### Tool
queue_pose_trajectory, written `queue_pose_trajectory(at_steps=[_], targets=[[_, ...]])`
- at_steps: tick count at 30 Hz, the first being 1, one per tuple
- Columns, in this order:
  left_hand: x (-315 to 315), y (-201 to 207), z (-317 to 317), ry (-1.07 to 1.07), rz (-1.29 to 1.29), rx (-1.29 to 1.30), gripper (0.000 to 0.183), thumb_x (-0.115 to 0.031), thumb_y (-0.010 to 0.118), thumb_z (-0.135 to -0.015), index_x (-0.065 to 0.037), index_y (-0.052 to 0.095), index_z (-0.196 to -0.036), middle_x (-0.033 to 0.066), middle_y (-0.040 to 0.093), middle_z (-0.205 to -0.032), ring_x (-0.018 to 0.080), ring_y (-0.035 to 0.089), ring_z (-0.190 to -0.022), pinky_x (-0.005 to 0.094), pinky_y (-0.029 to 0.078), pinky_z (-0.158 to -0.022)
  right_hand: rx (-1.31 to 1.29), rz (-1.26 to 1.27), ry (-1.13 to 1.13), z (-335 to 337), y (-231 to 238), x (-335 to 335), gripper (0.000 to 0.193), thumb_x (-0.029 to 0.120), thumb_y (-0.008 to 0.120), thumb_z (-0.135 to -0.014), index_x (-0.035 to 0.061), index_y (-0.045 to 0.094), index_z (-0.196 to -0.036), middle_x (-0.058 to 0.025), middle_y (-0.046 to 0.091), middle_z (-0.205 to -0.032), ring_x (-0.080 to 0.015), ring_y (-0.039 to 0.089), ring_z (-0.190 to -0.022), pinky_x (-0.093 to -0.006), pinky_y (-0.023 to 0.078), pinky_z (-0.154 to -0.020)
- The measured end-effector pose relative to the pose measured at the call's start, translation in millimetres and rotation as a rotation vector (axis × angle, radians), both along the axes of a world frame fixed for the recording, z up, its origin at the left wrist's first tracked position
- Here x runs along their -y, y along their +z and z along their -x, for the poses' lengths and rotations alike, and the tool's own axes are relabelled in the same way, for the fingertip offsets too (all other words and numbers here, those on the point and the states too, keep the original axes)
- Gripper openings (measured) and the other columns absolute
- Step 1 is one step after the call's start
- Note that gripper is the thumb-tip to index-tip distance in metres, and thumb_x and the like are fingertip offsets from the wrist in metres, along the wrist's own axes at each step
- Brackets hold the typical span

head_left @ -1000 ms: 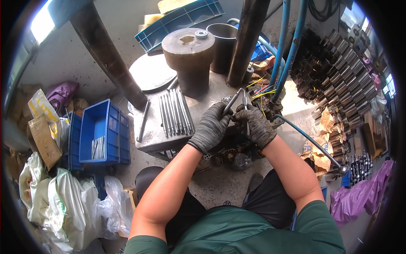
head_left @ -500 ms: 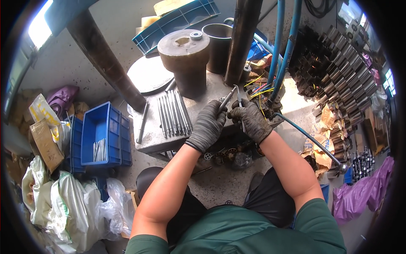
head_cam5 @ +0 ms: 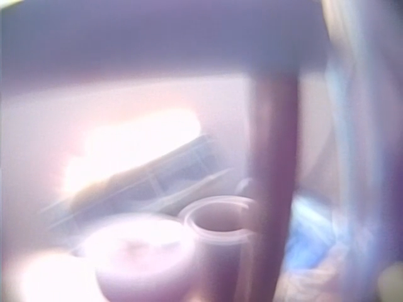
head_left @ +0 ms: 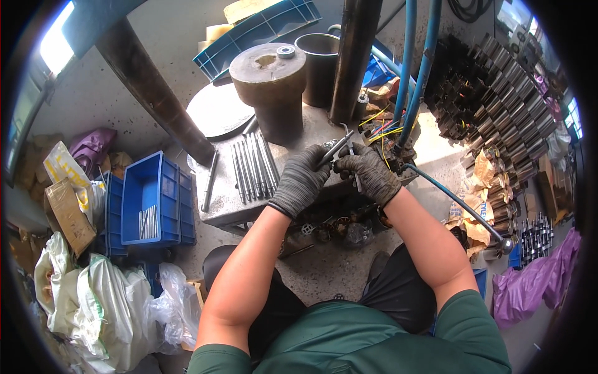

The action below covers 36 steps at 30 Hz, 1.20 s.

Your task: The person picks up metal rods and small ring-like connectors from a workbench and assembles them by hand. They place the finished pieces into a blue plastic crate and a large yellow sack on the floor.

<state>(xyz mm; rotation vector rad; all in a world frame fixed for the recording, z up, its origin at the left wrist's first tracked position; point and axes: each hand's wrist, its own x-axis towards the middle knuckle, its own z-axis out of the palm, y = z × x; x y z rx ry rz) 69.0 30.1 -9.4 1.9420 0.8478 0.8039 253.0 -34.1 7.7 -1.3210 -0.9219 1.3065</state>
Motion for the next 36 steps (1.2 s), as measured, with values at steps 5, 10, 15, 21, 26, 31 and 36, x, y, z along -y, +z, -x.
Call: queue_pose_trajectory(at_steps=[5, 10, 15, 21, 26, 31, 36], targets=[[5.8, -2.0, -5.3, 0.044, 0.074, 0.179, 0.011, -0.003, 0.069, -0.095, 0.000, 0.069, -0.105, 0.0043, 0.071, -0.087, 0.0101, 0.061, -0.079, 0.0298, 0.053, -0.074, -0.171, 0.044, -0.032, 2.4, 1.9, 1.0, 0.019, 0.008, 0.069, -0.083, 0.0012, 0.063, -0.100, -0.0081, 0.067, -0.082, -0.0141, 0.060, -0.068, -0.0272, 0.050, -0.063], [3.4, -2.1, -5.8, 0.032, -0.033, 0.087, 0.014, -0.005, 0.070, -0.094, 0.000, 0.067, -0.107, 0.0108, 0.071, -0.085, 0.0147, 0.063, -0.075, 0.0320, 0.053, -0.072, -0.279, 0.115, -0.092, 3.1, -0.2, 3.4, 0.018, 0.009, 0.069, -0.082, 0.0023, 0.061, -0.096, -0.0063, 0.064, -0.078, -0.0140, 0.059, -0.065, -0.0267, 0.048, -0.060], [2.5, 5.1, 0.4, 0.023, -0.158, -0.057, 0.017, -0.008, 0.071, -0.093, -0.001, 0.066, -0.107, 0.0173, 0.070, -0.084, 0.0234, 0.067, -0.075, 0.0377, 0.054, -0.071, -0.137, 0.025, -0.069, 4.6, -3.4, 4.8, 0.018, 0.008, 0.069, -0.081, 0.0019, 0.062, -0.096, -0.0054, 0.063, -0.076, -0.0140, 0.058, -0.064, -0.0272, 0.048, -0.060], [3.7, 15.4, 5.5, -0.078, -0.054, -0.125, 0.016, -0.008, 0.071, -0.093, -0.002, 0.065, -0.105, 0.0181, 0.070, -0.086, 0.0264, 0.068, -0.078, 0.0407, 0.055, -0.074, 0.106, -0.004, -0.056, 8.7, 0.1, 4.7, 0.020, 0.004, 0.069, -0.080, 0.0014, 0.064, -0.099, -0.0064, 0.065, -0.079, -0.0140, 0.060, -0.066, -0.0284, 0.050, -0.062], [-3.7, -12.7, 2.3, -0.022, 0.192, 0.073, 0.015, -0.008, 0.067, -0.095, -0.001, 0.062, -0.107, 0.0066, 0.065, -0.080, 0.0162, 0.061, -0.070, 0.0316, 0.051, -0.066, 0.072, -0.004, -0.006, 11.9, 14.0, 4.0, 0.027, 0.002, 0.066, -0.081, 0.0009, 0.062, -0.108, -0.0058, 0.065, -0.084, -0.0141, 0.061, -0.069, -0.0271, 0.051, -0.064], [4.6, 12.2, 1.9, -0.056, 0.439, 0.345, 0.007, -0.012, 0.064, -0.097, -0.007, 0.060, -0.101, 0.0001, 0.061, -0.080, 0.0062, 0.055, -0.067, 0.0225, 0.044, -0.058, -0.260, 0.030, 0.016, 2.7, 8.3, 2.1, 0.037, 0.004, 0.065, -0.083, -0.0024, 0.063, -0.119, -0.0062, 0.066, -0.084, -0.0133, 0.061, -0.069, -0.0260, 0.052, -0.065], [4.8, 2.6, -2.3, 0.008, 0.417, 0.352, 0.007, -0.010, 0.065, -0.096, -0.007, 0.059, -0.099, -0.0008, 0.060, -0.078, 0.0064, 0.054, -0.065, 0.0225, 0.043, -0.057, 0.023, -0.056, -0.030, 7.6, 17.9, 0.8, 0.050, 0.005, 0.064, -0.085, -0.0004, 0.060, -0.134, -0.0039, 0.067, -0.087, -0.0122, 0.062, -0.070, -0.0250, 0.054, -0.065]])
